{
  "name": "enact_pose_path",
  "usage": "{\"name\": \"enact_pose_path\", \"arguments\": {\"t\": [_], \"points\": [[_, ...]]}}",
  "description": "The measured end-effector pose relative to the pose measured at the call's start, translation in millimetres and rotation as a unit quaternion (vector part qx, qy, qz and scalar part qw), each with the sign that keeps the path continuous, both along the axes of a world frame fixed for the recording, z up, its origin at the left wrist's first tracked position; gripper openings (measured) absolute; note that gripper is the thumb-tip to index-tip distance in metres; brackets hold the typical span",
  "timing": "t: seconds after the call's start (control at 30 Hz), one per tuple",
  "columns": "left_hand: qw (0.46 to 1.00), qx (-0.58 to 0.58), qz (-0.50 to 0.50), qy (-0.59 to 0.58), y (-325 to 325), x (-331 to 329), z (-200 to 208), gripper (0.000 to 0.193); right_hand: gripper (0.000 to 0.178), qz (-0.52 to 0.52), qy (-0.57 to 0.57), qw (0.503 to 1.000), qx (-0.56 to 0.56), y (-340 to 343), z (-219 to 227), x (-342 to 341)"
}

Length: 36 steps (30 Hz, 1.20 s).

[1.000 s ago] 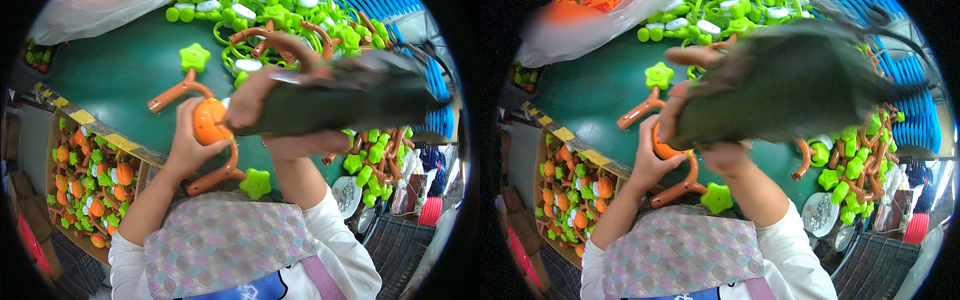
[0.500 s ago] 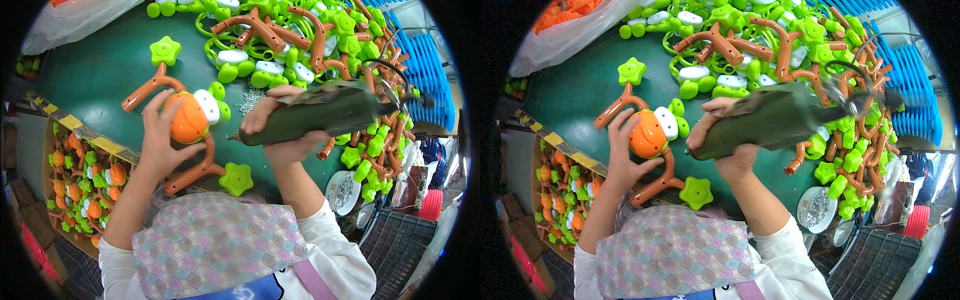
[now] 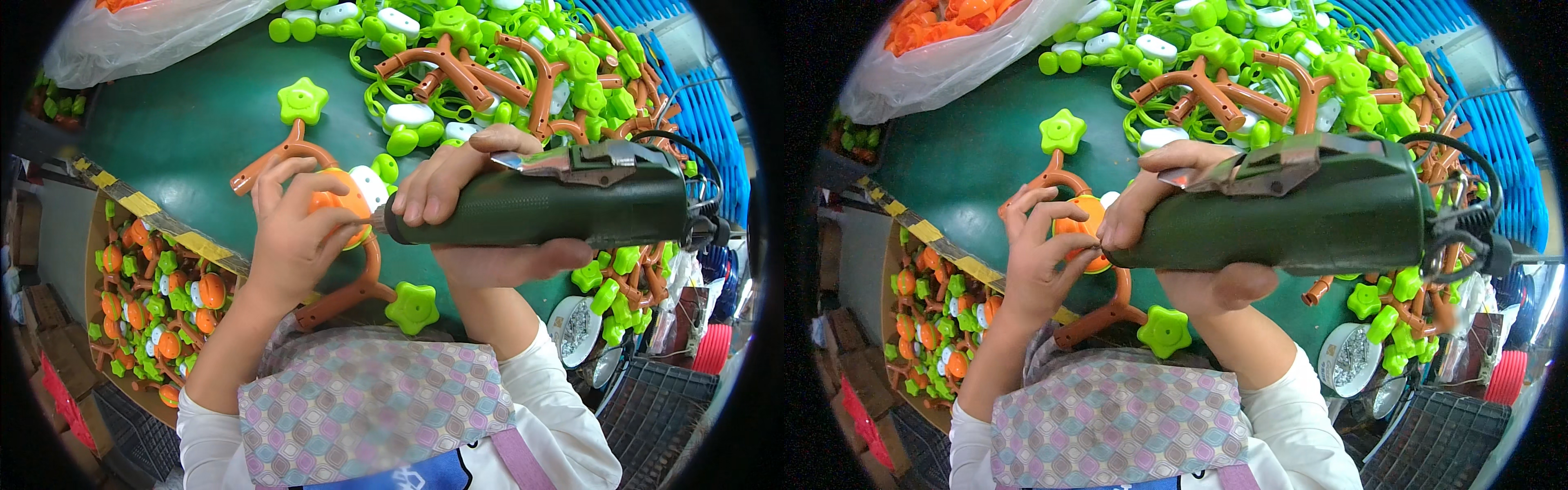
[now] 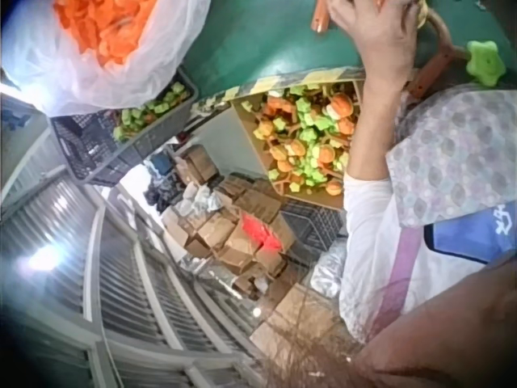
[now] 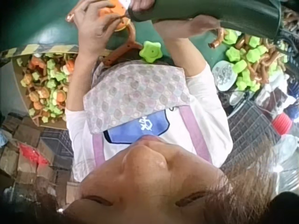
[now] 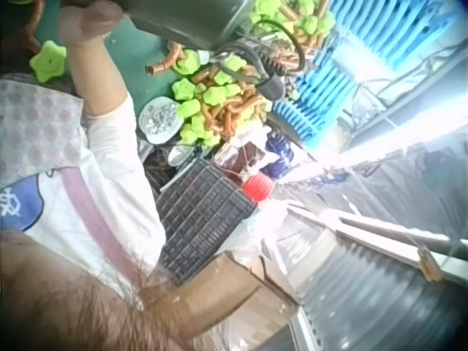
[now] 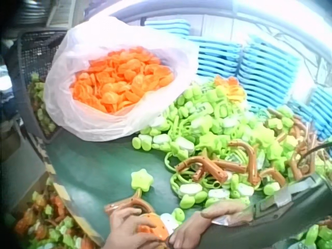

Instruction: The person assembles colorful plastic toy parts on a green workbench. They pick up orange, green, and white components, fit them together, and use a handheld tool to secure the pieces. Finished units are placed into a cardboard box.

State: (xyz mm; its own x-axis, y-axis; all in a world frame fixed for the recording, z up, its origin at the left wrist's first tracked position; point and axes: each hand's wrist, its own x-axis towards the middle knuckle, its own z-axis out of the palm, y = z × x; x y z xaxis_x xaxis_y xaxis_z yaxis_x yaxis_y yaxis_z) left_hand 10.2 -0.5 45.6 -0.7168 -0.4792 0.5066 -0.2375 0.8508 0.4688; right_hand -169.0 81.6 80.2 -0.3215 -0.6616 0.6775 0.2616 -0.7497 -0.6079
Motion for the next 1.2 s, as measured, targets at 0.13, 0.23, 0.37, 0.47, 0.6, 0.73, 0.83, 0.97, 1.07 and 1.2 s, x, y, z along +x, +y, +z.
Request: {"name": "enact_pose_path", "arguments": {"t": [0.13, 0.23, 0.37, 0.47, 0.6, 0.73, 0.83, 0.97, 1.07, 1.2], "points": [[0.996, -0.082, 0.031, 0.002, 6.0, -10.7, 7.0, 0.017, 0.109, 0.009, -0.001, 1.000, -0.003, 1.1, 0.0, 1.2], [0.994, -0.099, 0.035, 0.001, 7.1, -14.9, 8.6, 0.020, 0.110, -0.009, 0.001, 1.000, 0.005, 3.2, -1.8, -2.2], [0.997, -0.039, 0.055, 0.026, 9.5, -17.3, 1.1, 0.047, 0.109, -0.056, -0.016, 0.998, 0.022, 1.0, -5.1, -4.9], [0.994, 0.101, 0.049, 0.007, 7.9, -13.1, -20.4, 0.067, 0.108, -0.103, -0.019, 0.991, 0.085, 0.1, -4.9, -5.5], [0.985, 0.167, 0.029, 0.021, 8.6, -16.2, -34.2, 0.070, 0.104, -0.117, -0.009, 0.983, 0.139, -5.1, -4.8, -5.9], [0.985, 0.167, 0.036, 0.006, 8.5, -14.8, -31.2, 0.068, 0.090, -0.057, -0.036, 0.990, 0.127, -19.9, -20.0, -2.9], [0.983, 0.178, 0.044, 0.015, 11.3, -16.2, -33.2, 0.068, 0.083, -0.028, 0.006, 0.988, 0.150, -28.6, -25.2, -3.7], [0.980, 0.191, 0.051, 0.016, 10.2, -17.5, -33.3, 0.070, 0.081, 0.085, 0.016, 0.986, 0.143, -40.9, -45.2, -3.9], [0.981, 0.188, 0.049, 0.015, 9.1, -17.1, -35.9, 0.070, 0.082, 0.056, 0.009, 0.987, 0.152, -40.0, -44.6, -0.1], [0.986, 0.161, 0.047, 0.009, 8.9, -16.9, -33.5, 0.072, 0.066, -0.146, -0.045, 0.975, 0.159, -37.3, -25.6, 22.9]]}}
